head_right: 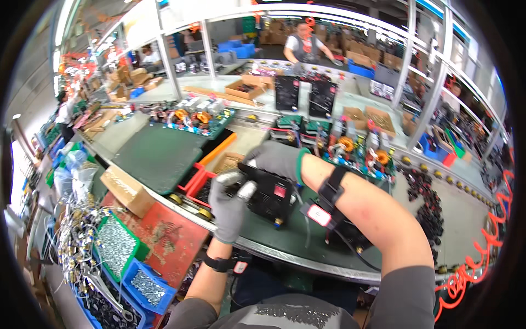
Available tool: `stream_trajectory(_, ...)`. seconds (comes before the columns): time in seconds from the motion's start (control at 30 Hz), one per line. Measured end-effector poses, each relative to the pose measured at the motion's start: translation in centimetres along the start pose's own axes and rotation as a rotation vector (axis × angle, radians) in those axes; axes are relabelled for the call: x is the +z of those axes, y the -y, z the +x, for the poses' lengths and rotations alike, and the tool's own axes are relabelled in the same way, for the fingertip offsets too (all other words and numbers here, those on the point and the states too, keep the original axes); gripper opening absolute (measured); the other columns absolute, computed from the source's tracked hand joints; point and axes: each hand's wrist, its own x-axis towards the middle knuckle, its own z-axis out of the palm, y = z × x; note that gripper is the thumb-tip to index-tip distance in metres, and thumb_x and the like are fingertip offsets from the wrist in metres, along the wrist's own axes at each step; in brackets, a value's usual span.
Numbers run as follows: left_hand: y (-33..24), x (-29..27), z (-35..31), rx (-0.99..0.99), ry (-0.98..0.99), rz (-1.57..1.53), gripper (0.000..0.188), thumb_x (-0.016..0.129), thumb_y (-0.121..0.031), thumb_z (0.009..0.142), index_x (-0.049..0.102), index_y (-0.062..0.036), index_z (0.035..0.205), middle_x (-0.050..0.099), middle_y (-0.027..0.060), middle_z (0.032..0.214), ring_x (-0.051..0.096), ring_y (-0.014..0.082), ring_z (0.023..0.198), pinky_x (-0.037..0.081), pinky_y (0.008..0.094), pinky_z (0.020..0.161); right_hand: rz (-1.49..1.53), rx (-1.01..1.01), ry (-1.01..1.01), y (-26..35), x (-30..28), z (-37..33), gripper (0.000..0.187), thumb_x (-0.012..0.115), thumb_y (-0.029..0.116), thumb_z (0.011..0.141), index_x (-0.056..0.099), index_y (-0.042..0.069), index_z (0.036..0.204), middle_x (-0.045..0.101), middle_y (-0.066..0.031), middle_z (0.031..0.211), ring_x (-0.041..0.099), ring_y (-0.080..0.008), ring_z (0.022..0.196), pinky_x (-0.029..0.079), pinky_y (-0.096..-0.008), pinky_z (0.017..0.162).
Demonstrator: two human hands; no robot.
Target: The recorder is assembling components for solar inverters, specifically attaching fans and other internal hardware to the metal casing panels on an assembly line.
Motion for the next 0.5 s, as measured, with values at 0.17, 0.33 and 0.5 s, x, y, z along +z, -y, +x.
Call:
stream_trajectory(0.17, -0.3, -0.3, -1.2, -0.185, 0.036, -0.296, 0.021, 0.061, -0.017, 0.098, 0.064, 0.0, 0.111, 0.062, 0.0057, 0.103, 0.063, 0.0122, 0.089, 0.055, 0.0268, 0.079, 0.023, 0.131, 0.065, -1.0, -0.2, -0.3, 0.038, 0.06, 0.017, 0.085, 0.069, 0.004, 0.12, 0.071, -0.0099, 0.096, 0.066, -0.0136, 0.083, 0.052, -0.0276, 0.071)
stream_trajectory(0.33, -1.8, 0.4, -1.5, -0.433, -0.05, -0.303, 0.025, 0.06, -0.024, 0.099, 0.054, -0.0038, 0.114, 0.065, 0.0066, 0.094, 0.061, 0.011, 0.07, 0.052, 0.0256, 0.06, 0.281, 0.023, 0.175, -1.4, -1.2, -0.7, 0.041, 0.06, 0.006, 0.079, 0.07, 0.005, 0.119, 0.071, -0.0068, 0.097, 0.064, -0.0118, 0.082, 0.052, -0.027, 0.071)
stream_trajectory(0.5, -3.8, -0.2, -0.3, -0.64, 0.127, -0.211, 0.031, 0.059, -0.03, 0.1, 0.049, -0.0063, 0.117, 0.064, 0.0068, 0.092, 0.059, 0.0098, 0.063, 0.048, 0.023, 0.052, 0.161, 0.104, 0.17, -1.7, -0.5, 0.6, 0.035, 0.062, 0.009, 0.084, 0.07, 0.006, 0.118, 0.071, -0.0103, 0.107, 0.064, -0.0148, 0.092, 0.051, -0.0296, 0.085)
